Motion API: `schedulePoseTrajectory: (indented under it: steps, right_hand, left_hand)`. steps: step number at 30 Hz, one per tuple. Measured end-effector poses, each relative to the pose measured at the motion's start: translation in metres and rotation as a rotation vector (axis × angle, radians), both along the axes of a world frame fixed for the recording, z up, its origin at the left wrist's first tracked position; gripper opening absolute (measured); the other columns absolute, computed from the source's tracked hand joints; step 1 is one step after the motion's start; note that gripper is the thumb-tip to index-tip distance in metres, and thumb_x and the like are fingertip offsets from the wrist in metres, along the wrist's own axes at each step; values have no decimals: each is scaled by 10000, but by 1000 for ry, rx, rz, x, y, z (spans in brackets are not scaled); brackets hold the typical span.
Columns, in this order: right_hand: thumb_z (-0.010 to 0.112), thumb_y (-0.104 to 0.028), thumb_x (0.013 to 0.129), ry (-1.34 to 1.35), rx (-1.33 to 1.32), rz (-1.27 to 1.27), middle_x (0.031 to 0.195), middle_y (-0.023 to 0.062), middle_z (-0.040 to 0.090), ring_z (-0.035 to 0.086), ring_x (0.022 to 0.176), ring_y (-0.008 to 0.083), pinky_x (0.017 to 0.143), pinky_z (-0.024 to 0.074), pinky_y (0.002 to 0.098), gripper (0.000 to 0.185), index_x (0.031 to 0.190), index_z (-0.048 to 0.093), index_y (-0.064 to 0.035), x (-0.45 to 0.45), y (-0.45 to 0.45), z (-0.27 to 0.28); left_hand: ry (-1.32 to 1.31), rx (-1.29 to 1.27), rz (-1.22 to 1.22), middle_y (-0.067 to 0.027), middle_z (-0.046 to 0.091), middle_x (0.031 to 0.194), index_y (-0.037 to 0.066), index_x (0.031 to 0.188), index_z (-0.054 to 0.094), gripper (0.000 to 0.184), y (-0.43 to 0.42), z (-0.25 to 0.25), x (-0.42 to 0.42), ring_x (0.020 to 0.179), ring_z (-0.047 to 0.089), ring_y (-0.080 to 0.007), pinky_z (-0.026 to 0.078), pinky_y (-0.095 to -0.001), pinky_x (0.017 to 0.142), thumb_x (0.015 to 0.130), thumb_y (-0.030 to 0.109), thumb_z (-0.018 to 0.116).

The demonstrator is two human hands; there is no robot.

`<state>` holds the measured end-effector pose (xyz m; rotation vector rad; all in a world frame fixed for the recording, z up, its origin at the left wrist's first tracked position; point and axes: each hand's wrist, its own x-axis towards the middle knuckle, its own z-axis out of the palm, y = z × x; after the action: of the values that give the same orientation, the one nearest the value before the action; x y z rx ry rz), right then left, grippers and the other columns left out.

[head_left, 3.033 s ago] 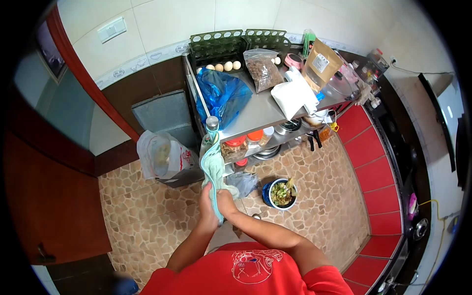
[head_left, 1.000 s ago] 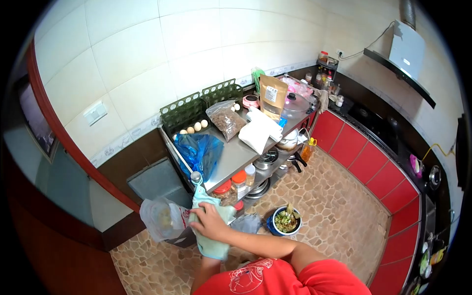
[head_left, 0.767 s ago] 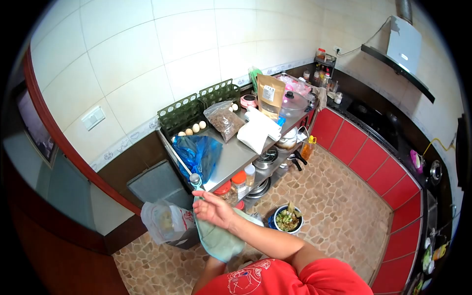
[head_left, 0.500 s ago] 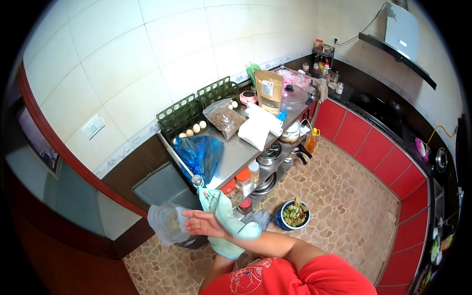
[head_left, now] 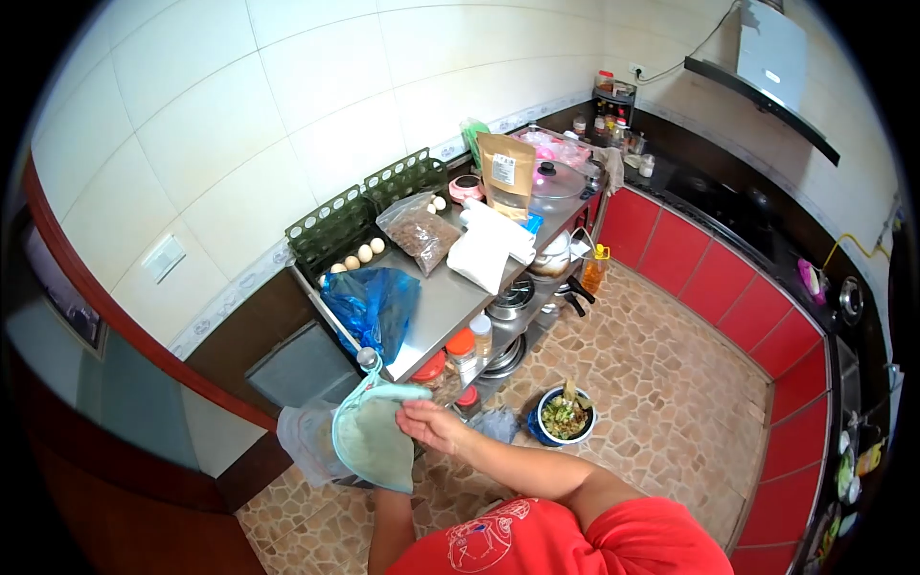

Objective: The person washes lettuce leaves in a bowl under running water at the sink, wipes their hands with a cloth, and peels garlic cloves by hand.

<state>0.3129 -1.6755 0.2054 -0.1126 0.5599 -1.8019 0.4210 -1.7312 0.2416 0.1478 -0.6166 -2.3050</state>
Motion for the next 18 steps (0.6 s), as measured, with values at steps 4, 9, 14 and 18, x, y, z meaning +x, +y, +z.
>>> schedulePoseTrajectory:
  steps: [4, 9, 14, 18]
  right_hand:
    - [516, -72, 859, 89, -13, -124, 1019, 60, 600, 573, 931, 156, 826, 455, 283, 241, 1097, 543, -43, 37, -6, 4]
    - [471, -39, 852, 448, 153, 0, 941, 31, 600, 564, 818, 134, 722, 460, 247, 221, 1026, 605, -15, 37, -1, 16]
    - [553, -128, 837, 1114, 409, 532, 917, 47, 636, 577, 825, 132, 701, 466, 247, 265, 1092, 601, -78, -52, 47, -14]
    - [549, -261, 784, 1759, 858, 292, 945, 149, 628, 590, 894, 322, 778, 474, 379, 291, 1029, 623, -123, -143, 176, -152]
  left_hand:
    - [-51, 42, 110, -125, 541, 1069, 16, 1179, 454, 360, 20, -18, -10, 942, 556, -249, 464, -353, 789, 892, 232, 446]
    - [-56, 68, -97, -123, 544, 1059, 13, 1186, 448, 371, 7, -35, -7, 928, 563, -246, 474, -344, 778, 899, 247, 439]
    - [-404, -211, -155, -124, 584, 939, -28, 1091, 502, 346, -60, -193, 4, 825, 586, -199, 503, -298, 687, 856, 223, 544]
    - [-1033, -173, 253, -79, 573, 945, 13, 1089, 501, 375, -10, -203, 49, 841, 584, -217, 488, -393, 731, 873, 320, 513]
